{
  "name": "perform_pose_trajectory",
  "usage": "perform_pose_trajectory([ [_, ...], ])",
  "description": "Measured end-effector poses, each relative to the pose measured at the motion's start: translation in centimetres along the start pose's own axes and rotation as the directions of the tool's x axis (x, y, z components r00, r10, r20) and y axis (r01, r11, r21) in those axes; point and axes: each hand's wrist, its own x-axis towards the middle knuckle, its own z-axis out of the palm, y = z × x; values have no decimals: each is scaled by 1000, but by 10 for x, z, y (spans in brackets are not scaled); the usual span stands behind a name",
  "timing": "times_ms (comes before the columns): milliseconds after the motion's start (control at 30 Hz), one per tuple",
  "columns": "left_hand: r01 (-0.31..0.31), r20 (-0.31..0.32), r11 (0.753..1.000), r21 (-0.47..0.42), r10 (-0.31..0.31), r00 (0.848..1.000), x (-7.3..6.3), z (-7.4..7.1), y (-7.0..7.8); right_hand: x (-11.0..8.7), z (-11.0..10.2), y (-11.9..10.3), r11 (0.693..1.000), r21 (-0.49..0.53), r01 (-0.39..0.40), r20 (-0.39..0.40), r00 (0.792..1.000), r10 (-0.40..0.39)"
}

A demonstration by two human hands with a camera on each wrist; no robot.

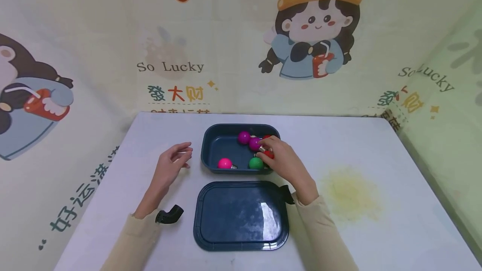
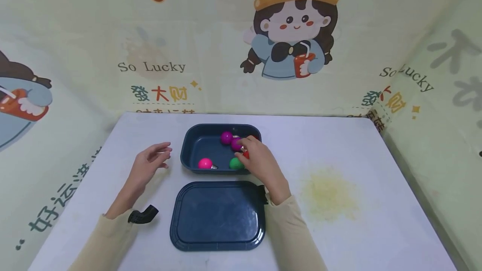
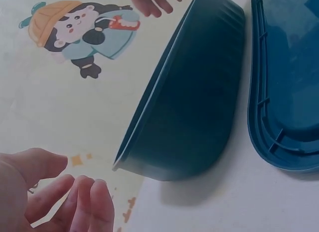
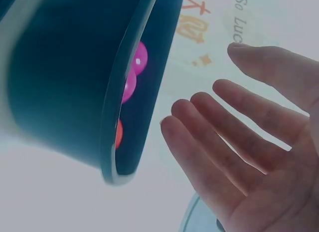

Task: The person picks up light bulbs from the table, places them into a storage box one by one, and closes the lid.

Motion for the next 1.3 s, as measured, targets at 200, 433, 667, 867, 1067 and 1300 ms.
perform_pose_trajectory([
  [200,13,2,999,33,-13,1000,-12,-4,2,-13,-6,6,999,23,-38,-27,999,39],
  [433,27,24,998,58,-28,999,-27,-3,2,-30,-4,12,996,3,-93,-72,993,93],
  [667,60,26,995,81,-63,998,-36,0,0,-44,-4,17,989,-6,-146,-128,981,144],
  [867,98,19,993,62,-99,995,-45,2,-5,-55,-5,22,980,15,-197,-136,971,198],
  [1067,147,21,988,43,-148,989,-55,5,-12,-66,-5,24,957,38,-289,-90,952,291],
  [1300,196,34,980,42,-198,980,-64,8,-23,-73,0,30,928,42,-371,-18,928,372],
])
